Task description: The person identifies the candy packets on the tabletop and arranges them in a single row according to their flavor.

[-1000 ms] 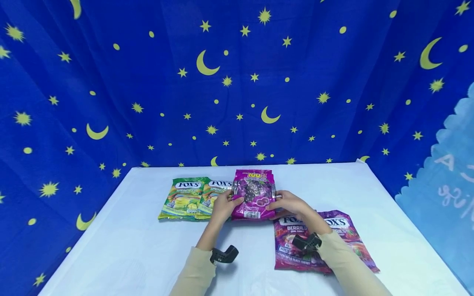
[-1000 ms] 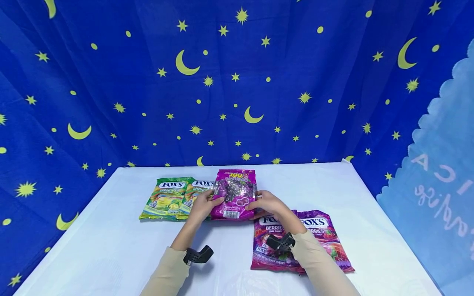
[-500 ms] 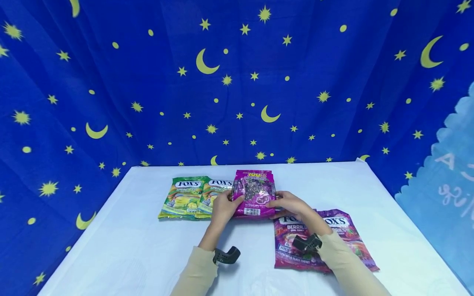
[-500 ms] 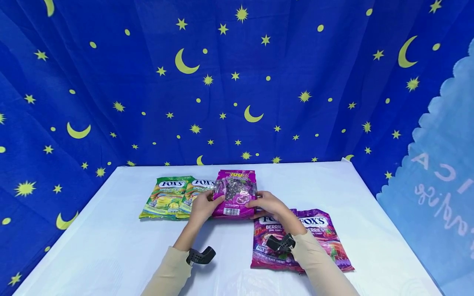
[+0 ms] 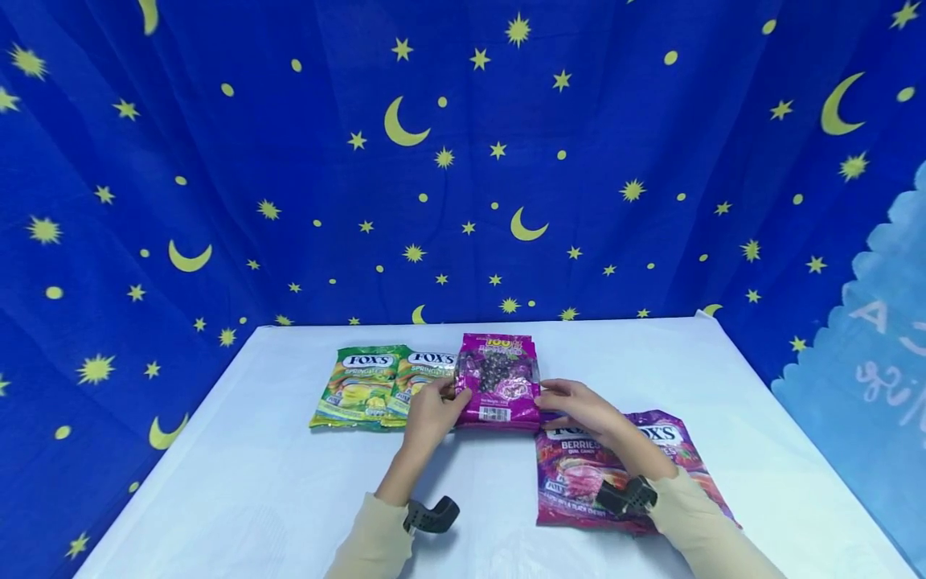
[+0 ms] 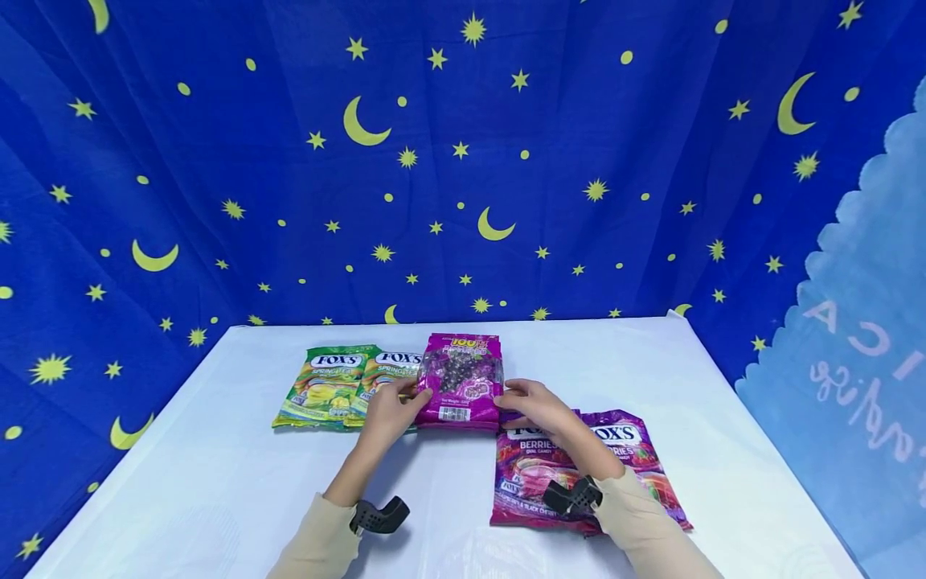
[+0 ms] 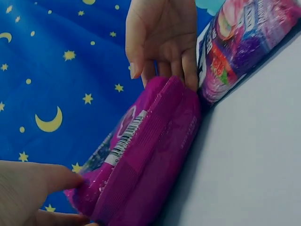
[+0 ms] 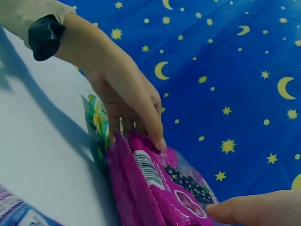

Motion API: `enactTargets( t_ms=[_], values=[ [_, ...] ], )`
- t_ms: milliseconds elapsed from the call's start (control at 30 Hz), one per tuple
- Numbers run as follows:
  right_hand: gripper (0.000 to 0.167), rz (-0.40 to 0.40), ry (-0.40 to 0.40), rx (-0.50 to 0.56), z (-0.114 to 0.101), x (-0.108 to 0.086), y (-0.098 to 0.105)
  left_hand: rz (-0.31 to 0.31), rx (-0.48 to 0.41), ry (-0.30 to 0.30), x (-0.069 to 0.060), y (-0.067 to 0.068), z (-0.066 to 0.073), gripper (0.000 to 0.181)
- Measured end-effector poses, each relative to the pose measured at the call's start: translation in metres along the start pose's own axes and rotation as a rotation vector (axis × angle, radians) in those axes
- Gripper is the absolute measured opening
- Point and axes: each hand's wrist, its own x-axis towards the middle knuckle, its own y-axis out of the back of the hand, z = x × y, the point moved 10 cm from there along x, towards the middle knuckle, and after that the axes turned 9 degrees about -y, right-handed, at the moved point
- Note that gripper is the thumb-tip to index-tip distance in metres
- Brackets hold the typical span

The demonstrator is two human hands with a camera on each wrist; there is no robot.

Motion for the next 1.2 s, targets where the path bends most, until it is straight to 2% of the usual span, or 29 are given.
enactTargets(
  t_ms=[167,300,400,533,667,767,967,1067,1200],
  values=[
    [0.065,0.02,0.044,-0.037,-0.003,-0.019,0.007,0.027,-0.077,-0.055,-0.011,0.011,0.009,0.037],
    [0.062,0.068,0.081,-0.108,-0.005,-0.034,0.014,0.075,-0.111,-0.124,-0.022,0.019,0.022,0.024],
    [0.059,0.105,0.109,-0.152,-0.005,-0.047,0.018,0.074,-0.12,-0.168,-0.033,0.02,0.033,0.012],
    [0.058,0.148,0.12,-0.204,0.001,-0.065,0.023,0.023,-0.12,-0.206,-0.051,0.015,0.044,0.004],
    [0.058,0.197,0.095,-0.235,0.01,-0.081,0.03,-0.091,-0.185,-0.206,-0.063,0.001,0.045,0.009],
    [0.058,0.218,0.078,-0.241,0.015,-0.09,0.035,-0.207,-0.298,-0.144,-0.069,-0.018,0.039,0.019],
    [0.058,0.256,0.066,-0.257,0.023,-0.099,0.041,-0.391,-0.553,0.062,-0.078,-0.062,0.027,0.033],
    [0.058,0.311,0.057,-0.328,0.024,-0.104,0.046,-0.453,-0.675,0.145,-0.083,-0.08,0.028,0.04],
    [0.061,0.389,0.03,-0.449,0.027,-0.111,0.052,-0.492,-0.781,0.196,-0.087,-0.095,0.035,0.047]
  ],
)
